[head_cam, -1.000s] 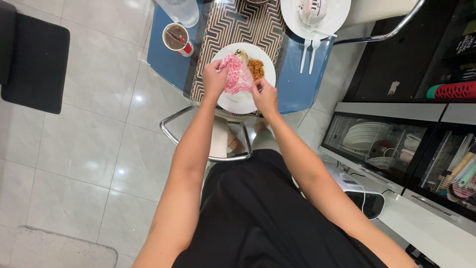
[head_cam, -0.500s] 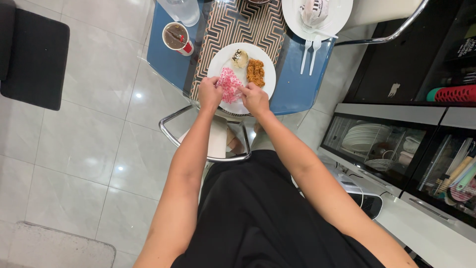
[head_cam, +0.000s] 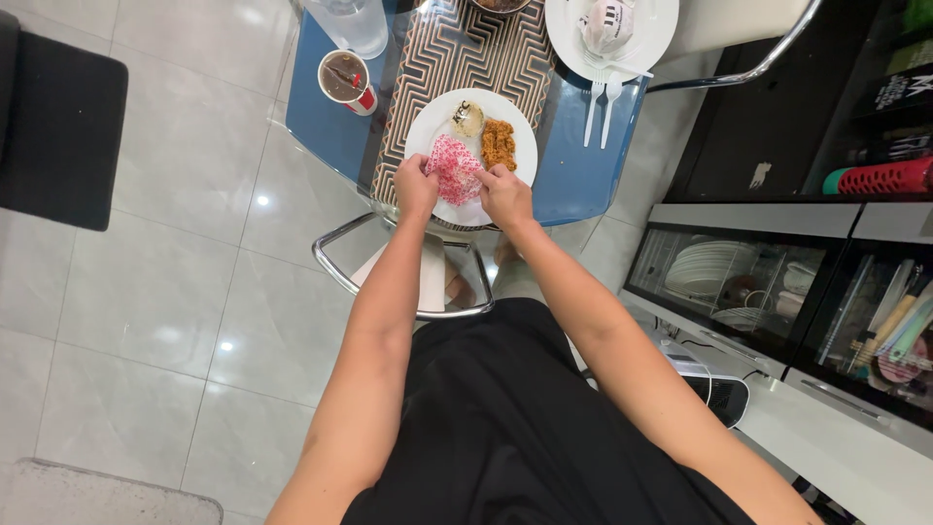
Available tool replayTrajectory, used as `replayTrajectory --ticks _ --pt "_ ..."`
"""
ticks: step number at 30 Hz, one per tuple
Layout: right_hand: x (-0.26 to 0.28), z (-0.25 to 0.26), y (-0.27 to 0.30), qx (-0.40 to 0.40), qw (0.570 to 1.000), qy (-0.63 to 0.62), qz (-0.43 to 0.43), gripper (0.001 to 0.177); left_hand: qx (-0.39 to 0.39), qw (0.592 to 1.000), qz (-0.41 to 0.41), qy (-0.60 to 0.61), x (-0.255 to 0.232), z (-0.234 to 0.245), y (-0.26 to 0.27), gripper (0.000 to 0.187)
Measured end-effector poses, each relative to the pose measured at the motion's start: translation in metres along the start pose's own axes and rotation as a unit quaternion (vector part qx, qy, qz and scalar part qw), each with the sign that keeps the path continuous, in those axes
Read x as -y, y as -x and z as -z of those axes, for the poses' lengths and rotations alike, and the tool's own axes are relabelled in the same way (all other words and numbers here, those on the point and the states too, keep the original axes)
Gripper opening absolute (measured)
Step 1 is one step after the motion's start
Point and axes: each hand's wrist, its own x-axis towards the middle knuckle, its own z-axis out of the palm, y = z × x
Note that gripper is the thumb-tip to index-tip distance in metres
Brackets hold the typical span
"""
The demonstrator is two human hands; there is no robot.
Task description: The recorder is unboxing a box of donuts and arranging fast food items on a dining table.
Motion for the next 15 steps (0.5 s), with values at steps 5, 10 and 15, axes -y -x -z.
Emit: replayTrajectory --ticks 5,10,15 --pt "0.011 0.015 0.007 -0.014 0.999 -0.039 -0.020 0.016 0.023 1.000 0.013 0.006 -0.021 0.033 0.013 0.018" --pt "0.032 0.024 0.023 -0.030 0.985 -0.165 -0.037 0.009 0.069 0.997 0.018 0.002 -0.032 0.065 0.036 0.022" --pt "0.063 0.054 0.017 0.010 0.954 -0.291 -0.069 0.015 0.148 0.974 0.081 0.154 -0.045 0.069 0.051 0.033"
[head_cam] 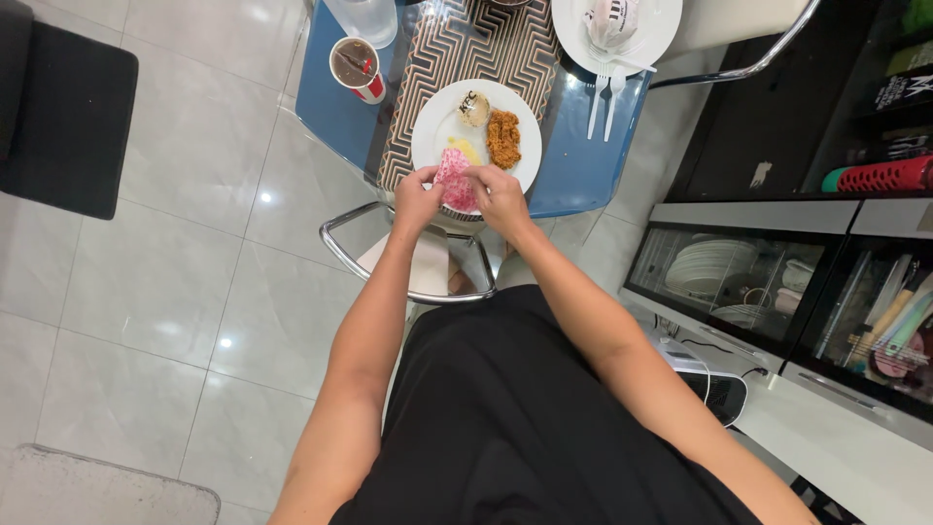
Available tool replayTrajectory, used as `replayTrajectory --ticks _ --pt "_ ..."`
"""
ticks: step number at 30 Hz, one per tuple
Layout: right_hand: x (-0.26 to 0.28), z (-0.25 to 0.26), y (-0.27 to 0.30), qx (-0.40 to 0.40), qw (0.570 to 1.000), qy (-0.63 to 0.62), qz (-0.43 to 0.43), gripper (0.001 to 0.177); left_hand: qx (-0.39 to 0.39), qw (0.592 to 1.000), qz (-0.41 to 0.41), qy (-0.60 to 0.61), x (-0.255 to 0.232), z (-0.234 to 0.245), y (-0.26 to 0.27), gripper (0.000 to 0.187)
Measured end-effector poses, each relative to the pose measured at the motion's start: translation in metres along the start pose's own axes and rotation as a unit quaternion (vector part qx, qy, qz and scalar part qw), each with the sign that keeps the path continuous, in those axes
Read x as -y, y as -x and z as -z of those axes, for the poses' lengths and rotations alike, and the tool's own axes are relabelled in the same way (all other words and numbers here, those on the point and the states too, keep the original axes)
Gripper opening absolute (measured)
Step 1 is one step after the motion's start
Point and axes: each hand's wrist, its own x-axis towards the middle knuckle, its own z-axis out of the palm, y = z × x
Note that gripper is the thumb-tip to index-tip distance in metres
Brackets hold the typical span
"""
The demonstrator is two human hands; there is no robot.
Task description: The recorder is unboxing a box of donuts and arranging fast food items on a dining table.
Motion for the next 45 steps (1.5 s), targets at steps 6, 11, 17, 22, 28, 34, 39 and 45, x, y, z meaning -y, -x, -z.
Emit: replayTrajectory --ticks 6,11,17,22,28,34,39,45 --pt "0.037 0.035 -0.023 0.163 0.934 0.171 0.270 0.035 0.126 0.901 0.182 0.374 -0.015 0.010 0.000 0.037" --pt "0.042 0.055 -0.069 0.224 0.930 0.174 0.232 0.038 0.117 0.934 0.077 0.328 -0.060 0.014 -0.005 0.033" --pt "0.039 0.095 -0.084 0.224 0.921 0.143 0.284 0.041 0.050 0.933 0.057 0.353 -0.059 0.001 -0.027 0.023" --pt "0.023 0.111 -0.064 0.156 0.963 0.033 0.218 0.055 0.026 0.863 0.132 0.487 -0.047 -0.014 -0.014 0.017" --pt "-0.026 0.094 -0.051 0.334 0.879 -0.340 -0.005 0.074 0.034 0.901 0.183 0.392 -0.015 -0.078 -0.005 0.019" --pt "-0.080 0.087 -0.064 0.244 0.889 -0.368 -0.119 0.024 0.022 0.930 0.139 0.340 -0.097 -0.071 0.054 0.027" --pt "-0.087 0.090 -0.073 0.221 0.822 -0.441 -0.285 0.018 0.095 0.935 -0.068 0.334 -0.090 -0.080 0.068 0.042" --pt "-0.059 0.095 -0.064 0.227 0.956 -0.183 -0.025 0.015 -0.032 0.894 0.042 0.445 -0.052 -0.108 0.042 0.027"
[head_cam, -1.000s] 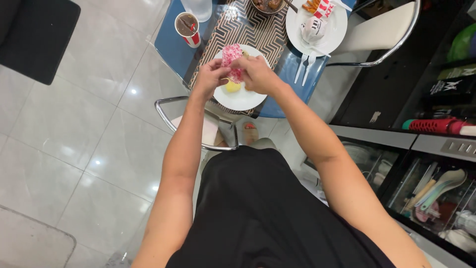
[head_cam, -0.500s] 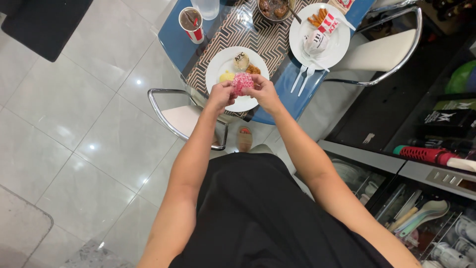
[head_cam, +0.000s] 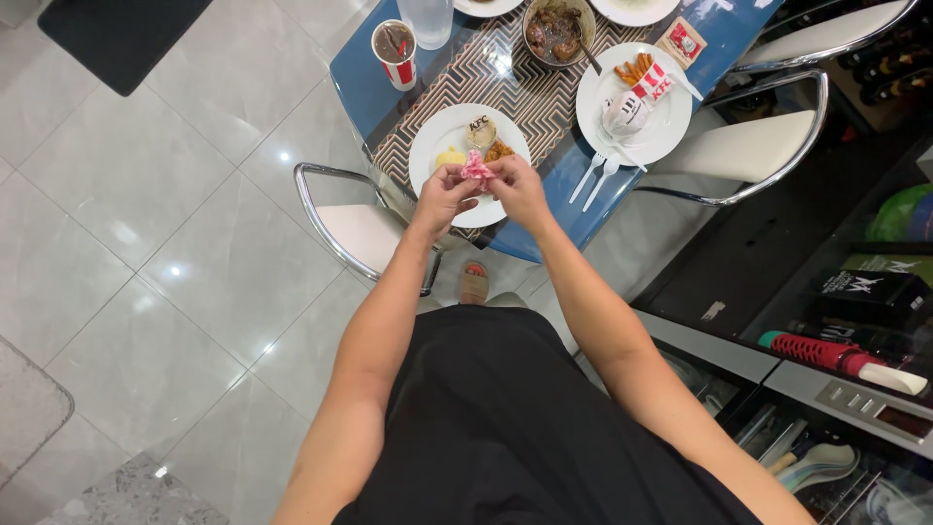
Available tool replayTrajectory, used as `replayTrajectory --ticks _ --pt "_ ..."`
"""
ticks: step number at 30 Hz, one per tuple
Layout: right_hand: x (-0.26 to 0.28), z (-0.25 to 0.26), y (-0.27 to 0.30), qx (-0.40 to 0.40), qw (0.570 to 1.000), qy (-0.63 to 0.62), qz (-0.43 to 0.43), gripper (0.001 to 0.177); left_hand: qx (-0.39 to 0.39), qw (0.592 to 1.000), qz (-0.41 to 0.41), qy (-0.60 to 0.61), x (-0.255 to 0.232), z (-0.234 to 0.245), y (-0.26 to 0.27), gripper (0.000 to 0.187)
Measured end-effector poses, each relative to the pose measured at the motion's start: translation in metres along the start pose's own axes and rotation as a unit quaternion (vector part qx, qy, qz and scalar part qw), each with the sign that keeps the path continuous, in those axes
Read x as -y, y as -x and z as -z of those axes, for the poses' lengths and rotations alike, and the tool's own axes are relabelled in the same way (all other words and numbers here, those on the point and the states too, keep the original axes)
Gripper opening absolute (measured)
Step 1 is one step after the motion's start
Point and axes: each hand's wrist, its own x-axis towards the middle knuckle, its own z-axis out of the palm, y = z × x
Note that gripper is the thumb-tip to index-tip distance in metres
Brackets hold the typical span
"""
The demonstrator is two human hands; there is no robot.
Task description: The recorder is unboxing a box of donuts and arranging fast food items on a dining table.
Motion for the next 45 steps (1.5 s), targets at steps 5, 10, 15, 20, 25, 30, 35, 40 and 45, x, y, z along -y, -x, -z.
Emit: replayTrajectory --ticks 5,10,15,20,25,30,35,40,45 --pt "0.022 0.001 0.018 0.053 0.949 0.222 0.219 0.029 -0.043 0.999 -0.004 -0.029 0.003 -0.003 0.007 0.024" --pt "0.038 -0.017 0.012 0.041 0.955 0.223 0.189 0.017 -0.021 0.997 -0.067 -0.016 -0.014 -0.006 0.023 0.025" --pt "0.051 -0.063 -0.008 0.060 0.961 0.226 0.145 0.019 -0.045 0.982 -0.167 -0.077 -0.052 0.029 0.043 0.015" --pt "0.105 -0.152 -0.005 0.232 0.970 -0.060 0.046 0.061 -0.105 0.976 -0.187 -0.047 -0.109 0.099 0.101 0.012" --pt "0.114 -0.283 0.006 0.367 0.924 -0.061 0.086 0.062 -0.146 0.972 -0.182 -0.016 -0.156 0.192 0.188 0.010" --pt "0.098 -0.437 0.031 0.308 0.935 0.077 0.158 0.020 -0.115 0.973 -0.186 0.072 -0.201 0.296 0.300 0.024" --pt "0.102 -0.584 0.059 0.409 0.905 -0.114 0.044 0.011 -0.180 0.952 -0.240 0.058 -0.223 0.389 0.399 0.023" --pt "0.114 -0.707 0.105 0.478 0.878 -0.011 0.037 0.021 -0.291 0.905 -0.280 0.131 -0.214 0.472 0.462 0.016" --pt "0.139 -0.822 0.147 0.597 0.765 0.129 0.204 0.027 -0.456 0.793 -0.336 0.222 -0.211 0.553 0.510 0.014"
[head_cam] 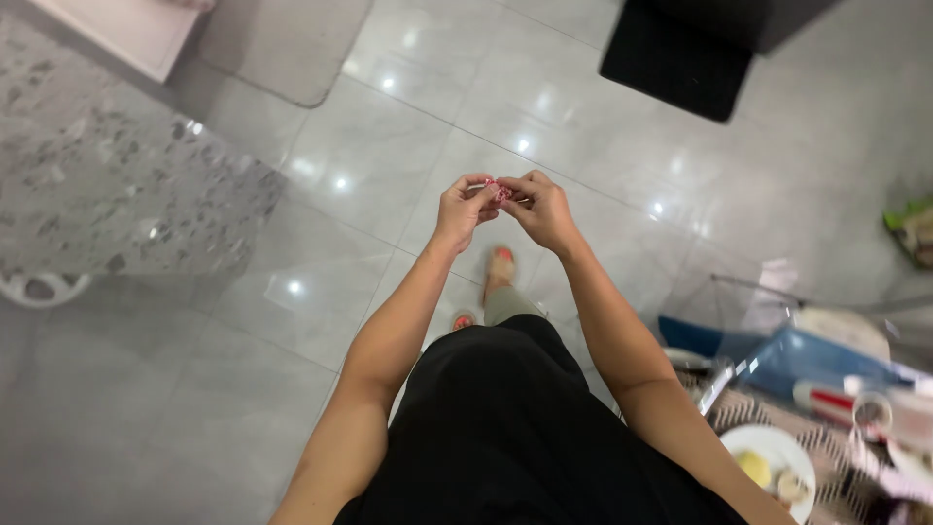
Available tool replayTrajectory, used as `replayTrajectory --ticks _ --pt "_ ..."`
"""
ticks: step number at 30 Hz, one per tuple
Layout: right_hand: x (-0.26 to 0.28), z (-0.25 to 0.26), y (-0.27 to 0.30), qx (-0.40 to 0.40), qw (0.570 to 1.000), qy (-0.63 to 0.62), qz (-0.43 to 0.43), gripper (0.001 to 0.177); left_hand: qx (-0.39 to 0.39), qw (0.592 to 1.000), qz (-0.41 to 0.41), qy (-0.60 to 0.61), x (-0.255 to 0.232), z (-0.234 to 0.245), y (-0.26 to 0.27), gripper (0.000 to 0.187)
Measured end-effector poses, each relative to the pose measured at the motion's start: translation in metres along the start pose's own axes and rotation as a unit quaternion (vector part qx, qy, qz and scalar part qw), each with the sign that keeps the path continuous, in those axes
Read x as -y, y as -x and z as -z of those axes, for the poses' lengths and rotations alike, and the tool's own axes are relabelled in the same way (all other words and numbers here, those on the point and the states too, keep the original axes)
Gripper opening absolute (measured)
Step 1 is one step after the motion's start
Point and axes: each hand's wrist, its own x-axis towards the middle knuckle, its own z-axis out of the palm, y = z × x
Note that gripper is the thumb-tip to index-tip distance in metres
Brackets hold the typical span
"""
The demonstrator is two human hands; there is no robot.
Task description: The recorder is unboxing a box of donuts and arranging fast food items on a dining table.
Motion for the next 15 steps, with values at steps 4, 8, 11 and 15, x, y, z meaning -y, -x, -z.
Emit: replayTrajectory --ticks 4,8,11,15 --pt "0.002 -0.035 -0.093 0.048 0.992 0.114 0.032 0.028 -0.117 0.983 -0.106 -0.090 -0.048 0.021 -0.031 0.014" --pt "-0.002 -0.052 -0.198 0.081 0.993 0.085 -0.006 0.020 -0.082 0.955 -0.232 -0.167 -0.106 0.048 -0.083 0.024" --pt "-0.007 -0.061 -0.275 0.124 0.992 0.022 -0.002 0.017 -0.090 0.926 -0.301 -0.208 -0.146 0.067 -0.127 0.024" --pt "-0.002 -0.077 -0.375 0.208 0.973 -0.100 -0.004 0.018 -0.146 0.910 -0.314 -0.226 -0.208 0.087 -0.181 0.017"
